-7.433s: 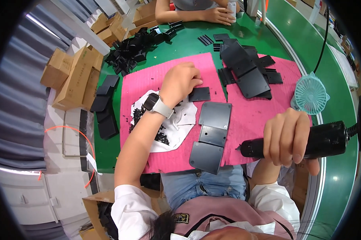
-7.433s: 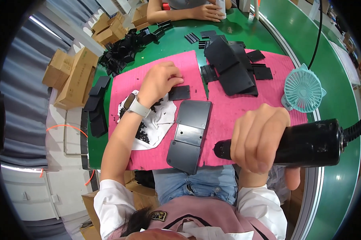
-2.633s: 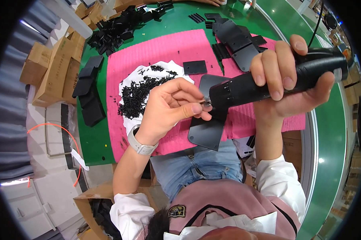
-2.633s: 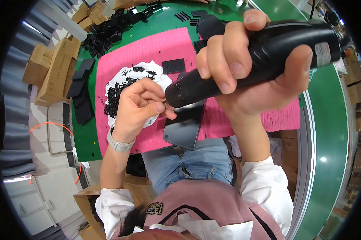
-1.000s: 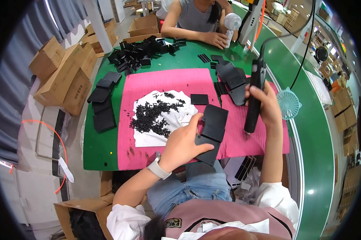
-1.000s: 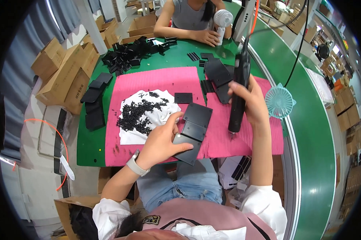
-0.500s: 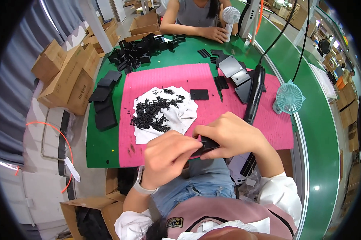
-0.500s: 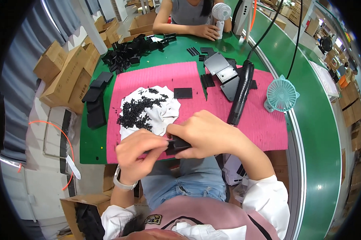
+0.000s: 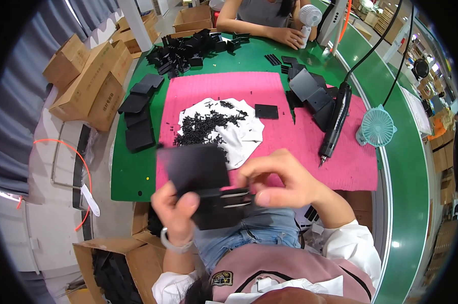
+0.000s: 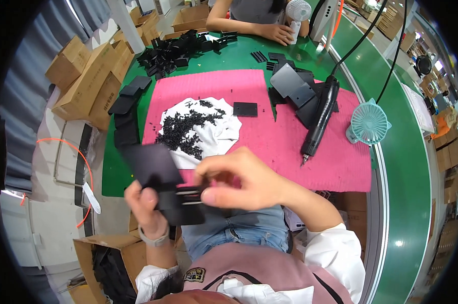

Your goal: Assemble small black plastic components using a handheld electric screwdriver at a factory workstation.

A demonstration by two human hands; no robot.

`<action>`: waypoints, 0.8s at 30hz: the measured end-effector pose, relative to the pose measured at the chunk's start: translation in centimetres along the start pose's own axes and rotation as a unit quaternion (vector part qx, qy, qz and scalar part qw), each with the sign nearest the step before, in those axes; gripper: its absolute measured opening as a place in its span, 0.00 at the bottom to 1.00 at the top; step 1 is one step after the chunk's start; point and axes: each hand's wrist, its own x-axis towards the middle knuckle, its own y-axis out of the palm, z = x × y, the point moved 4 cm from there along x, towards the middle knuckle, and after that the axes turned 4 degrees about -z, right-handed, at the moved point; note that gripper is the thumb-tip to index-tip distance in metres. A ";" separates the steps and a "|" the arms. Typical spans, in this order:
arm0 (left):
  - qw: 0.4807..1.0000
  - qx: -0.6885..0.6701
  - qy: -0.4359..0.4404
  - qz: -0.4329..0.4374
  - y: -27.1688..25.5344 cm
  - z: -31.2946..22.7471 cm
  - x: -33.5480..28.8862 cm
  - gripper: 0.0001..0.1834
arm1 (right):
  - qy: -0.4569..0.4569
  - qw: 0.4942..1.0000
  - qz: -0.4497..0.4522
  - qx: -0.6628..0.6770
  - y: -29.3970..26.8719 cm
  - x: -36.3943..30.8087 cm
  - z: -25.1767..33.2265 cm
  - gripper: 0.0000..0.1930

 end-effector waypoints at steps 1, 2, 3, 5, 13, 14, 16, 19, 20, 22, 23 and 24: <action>0.996 -0.006 0.028 -0.086 -4.0 1.1 -0.7 0.16 | -0.013 1.000 -0.012 -0.016 0.5 0.3 0.7 0.24; 0.984 -0.015 0.055 -0.168 -8.8 2.2 -1.3 0.16 | 0.028 0.995 -0.048 -0.080 -0.4 0.1 1.1 0.28; 0.970 0.009 0.010 -0.241 -11.5 0.8 -0.7 0.17 | -0.011 0.970 -0.106 -0.221 -2.0 0.2 1.2 0.28; 0.919 0.143 0.035 -0.365 -21.2 -2.1 -1.7 0.19 | -0.039 0.860 -0.202 -0.467 -5.7 0.9 0.2 0.30; 0.635 0.323 -0.172 -0.680 -56.6 -4.9 -23.1 0.24 | 0.260 0.615 -0.221 -0.711 -17.2 -0.4 -5.5 0.41; 0.590 0.367 -0.188 -0.694 -56.3 -4.3 -23.8 0.23 | 0.261 0.612 -0.223 -0.712 -17.4 -0.3 -5.5 0.41; 0.618 0.332 -0.152 -0.697 -56.9 -2.9 -24.1 0.19 | 0.156 0.652 -0.283 -0.685 -17.2 0.0 -4.9 0.39; 0.740 0.299 -0.111 -0.593 -51.2 0.3 -17.0 0.14 | 0.013 0.708 -0.390 -0.589 -17.1 0.2 -3.0 0.39; 0.786 0.318 -0.090 -0.522 -49.1 0.5 -14.0 0.13 | 0.012 0.709 -0.390 -0.588 -16.7 0.5 -2.6 0.39; 0.832 0.320 -0.021 -0.452 -39.5 1.3 -6.1 0.12 | -0.101 0.727 -0.417 -0.536 -14.7 0.4 0.1 0.39; 0.815 0.434 0.013 -0.384 -35.2 1.0 -2.9 0.13 | -0.100 0.762 -0.417 -0.485 -13.1 0.6 1.0 0.38; 0.846 0.400 0.046 -0.350 -28.9 1.5 0.1 0.11 | -0.105 0.777 -0.416 -0.461 -11.8 0.7 1.1 0.38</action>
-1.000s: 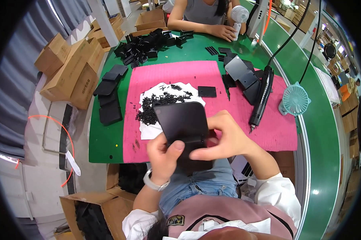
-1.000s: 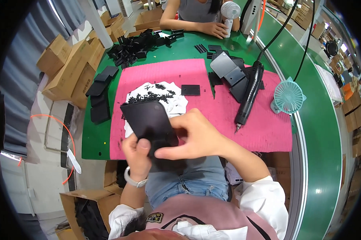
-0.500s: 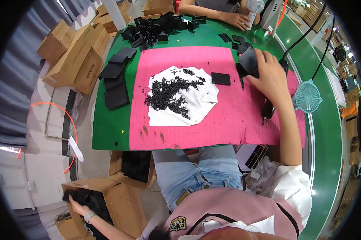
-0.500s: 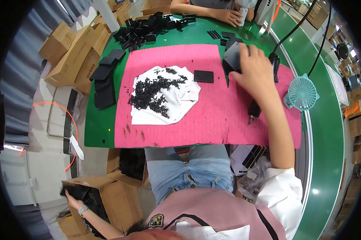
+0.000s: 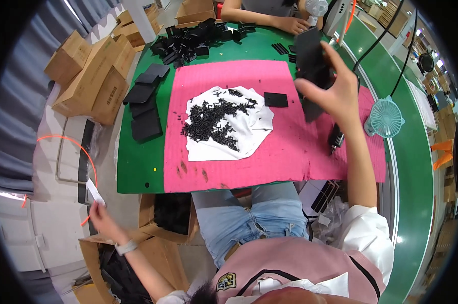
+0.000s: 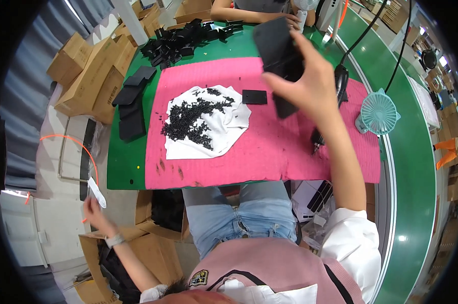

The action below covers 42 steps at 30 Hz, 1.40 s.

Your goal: Assemble small black plastic components using a handheld electric screwdriver at a factory workstation.

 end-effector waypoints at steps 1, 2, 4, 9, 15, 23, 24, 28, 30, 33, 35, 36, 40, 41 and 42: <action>0.997 0.001 0.038 0.067 4.3 -5.8 -2.6 0.09 | 0.006 1.000 0.024 -0.014 0.1 -0.6 1.6 0.38; 0.980 -0.110 0.047 0.161 7.6 -9.7 -4.9 0.06 | 0.006 0.999 0.050 -0.019 0.4 -1.1 3.5 0.39; 0.919 -0.127 0.229 0.296 13.5 -17.9 -10.1 0.05 | 0.020 0.988 0.127 -0.087 0.7 -3.4 4.3 0.39; 0.779 -0.146 0.470 0.387 21.2 -26.9 -17.6 0.05 | 0.115 0.942 0.164 -0.267 1.6 -7.5 1.7 0.36; 0.711 -0.121 0.537 0.437 29.2 -29.3 -20.4 0.07 | 0.052 0.932 0.178 -0.311 1.3 -7.9 1.2 0.27; 0.637 -0.175 0.536 0.525 35.1 -30.0 -23.7 0.05 | 0.147 0.913 -0.003 -0.381 -5.0 -4.4 -5.2 0.27; 0.639 -0.155 0.550 0.515 35.2 -29.9 -23.9 0.05 | 0.152 0.910 -0.003 -0.386 -4.7 -4.5 -6.2 0.27; 0.664 -0.113 0.615 0.411 34.5 -30.3 -24.1 0.06 | 0.199 0.896 0.034 -0.397 -3.4 -4.9 -8.5 0.32; 0.689 -0.125 0.570 0.429 33.9 -30.6 -23.1 0.06 | 0.272 0.896 0.072 -0.345 -2.8 -5.3 -10.1 0.28; 0.723 -0.196 0.331 0.574 32.4 -30.6 -21.6 0.06 | 0.292 0.940 0.037 -0.172 -3.4 -5.1 -10.2 0.23; 0.660 -0.280 0.044 0.696 31.2 -29.9 -21.6 0.05 | 0.316 0.947 -0.030 0.056 -3.2 -5.5 -11.6 0.20; 0.661 -0.279 0.043 0.696 30.4 -29.9 -21.5 0.05 | 0.357 0.901 -0.046 0.241 -2.9 -5.4 -11.0 0.18; 0.617 -0.321 -0.110 0.710 27.8 -29.0 -22.2 0.06 | 0.255 0.744 -0.097 0.610 -4.5 -2.1 -4.3 0.29; 0.601 -0.339 -0.139 0.710 27.4 -29.0 -22.4 0.09 | 0.256 0.744 -0.096 0.610 -4.9 -1.6 -3.3 0.29; 0.583 -0.358 -0.167 0.710 27.0 -29.2 -22.7 0.11 | 0.230 0.734 -0.104 0.630 -5.5 -1.0 -2.4 0.28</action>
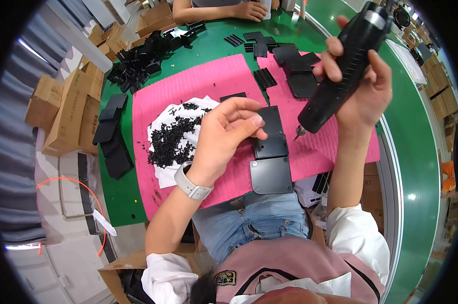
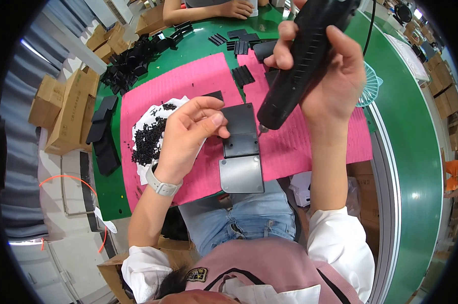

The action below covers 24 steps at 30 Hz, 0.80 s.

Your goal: Assemble small black plastic components using a handheld electric screwdriver at a factory workstation.

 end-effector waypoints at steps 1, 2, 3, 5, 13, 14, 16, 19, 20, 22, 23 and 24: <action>1.000 -0.018 -0.013 0.003 0.5 -0.1 -0.4 0.13 | -0.020 0.999 0.014 0.025 0.6 -0.1 0.4 0.28; 1.000 -0.020 -0.013 0.004 0.5 0.0 -0.6 0.13 | -0.019 0.999 0.014 0.023 0.6 -0.1 0.3 0.28; 0.999 -0.030 -0.018 0.025 0.7 0.2 -0.9 0.12 | -0.043 0.994 0.084 0.049 1.2 -0.3 0.3 0.27; 0.997 -0.045 -0.017 0.059 0.7 0.2 -1.0 0.09 | -0.094 0.986 0.119 0.070 1.8 -1.1 0.0 0.26; 0.998 0.001 0.002 0.058 -0.5 -0.2 -1.4 0.08 | -0.113 0.980 0.120 0.112 2.1 -1.8 -0.9 0.21; 0.998 -0.002 0.000 0.058 -0.6 -0.2 -1.3 0.08 | -0.110 0.979 0.139 0.100 2.2 -1.9 -0.8 0.22; 0.998 0.005 0.009 0.060 -0.8 -0.2 -1.3 0.08 | -0.106 0.978 0.159 0.090 2.4 -2.1 -0.9 0.22; 0.998 0.011 0.005 0.054 -0.8 -0.2 -1.4 0.08 | -0.115 0.976 0.159 0.092 2.5 -2.4 -1.0 0.23; 0.998 0.012 0.004 0.055 -0.7 -0.1 -1.4 0.08 | -0.112 0.978 0.154 0.089 2.4 -2.5 -1.1 0.23; 0.999 0.007 0.003 0.041 -0.6 0.1 -1.4 0.07 | -0.110 0.979 0.148 0.085 2.4 -2.6 -1.2 0.23; 0.999 0.008 0.002 0.042 -0.5 0.2 -1.5 0.07 | -0.110 0.981 0.142 0.074 2.4 -2.7 -1.2 0.23; 0.999 0.017 0.014 0.037 -0.5 0.2 -1.6 0.10 | -0.110 0.983 0.135 0.062 2.4 -2.8 -1.3 0.22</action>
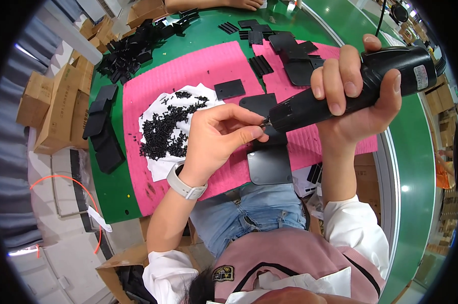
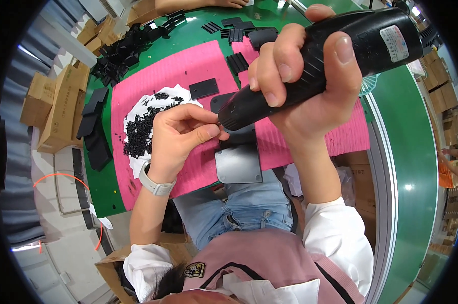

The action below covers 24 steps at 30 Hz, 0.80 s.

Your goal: Assemble small black plastic components using a handheld electric screwdriver at a factory workstation.

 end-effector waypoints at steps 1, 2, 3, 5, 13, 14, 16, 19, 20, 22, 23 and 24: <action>1.000 0.010 0.011 -0.005 0.1 0.0 -0.1 0.12 | -0.001 1.000 -0.001 -0.001 0.0 0.0 0.1 0.22; 1.000 0.010 0.010 -0.004 0.3 0.0 -0.2 0.12 | -0.003 1.000 -0.012 0.013 -0.1 -0.1 0.2 0.22; 1.000 -0.016 0.006 -0.004 0.6 -0.1 -0.3 0.16 | -0.006 0.999 -0.023 0.028 -0.1 0.0 0.4 0.22; 0.998 0.049 0.034 -0.015 1.0 -0.2 -0.5 0.23 | 0.037 0.999 -0.001 0.020 -0.9 0.3 0.7 0.22; 0.927 0.366 -0.021 -0.078 -0.3 1.1 -0.8 0.28 | 0.092 0.972 0.011 -0.217 -0.8 -0.3 0.2 0.23; 0.930 0.355 -0.080 -0.042 -0.2 1.5 -0.8 0.27 | 0.093 0.972 0.010 -0.217 -0.7 -0.3 0.1 0.23; 0.936 0.342 -0.067 -0.044 0.0 1.5 -1.0 0.26 | 0.090 0.975 0.013 -0.203 -0.5 -0.3 -0.2 0.22; 0.958 0.268 -0.094 -0.025 0.1 2.1 -0.9 0.25 | 0.118 0.970 0.008 -0.213 -0.3 -0.5 -0.6 0.20; 0.963 0.246 -0.108 -0.020 0.0 2.2 -0.8 0.24 | 0.120 0.970 0.008 -0.212 -0.3 -0.5 -0.7 0.20; 0.967 0.223 -0.122 -0.016 0.0 2.4 -0.6 0.23 | 0.148 0.968 0.034 -0.200 -0.1 -0.6 -1.0 0.19; 0.966 0.226 -0.125 -0.014 0.0 2.5 -0.6 0.22 | 0.153 0.971 0.031 -0.183 0.0 -0.7 -1.2 0.19; 0.965 0.229 -0.127 -0.012 0.0 2.6 -0.6 0.20 | 0.154 0.971 0.032 -0.183 -0.1 -0.7 -1.2 0.19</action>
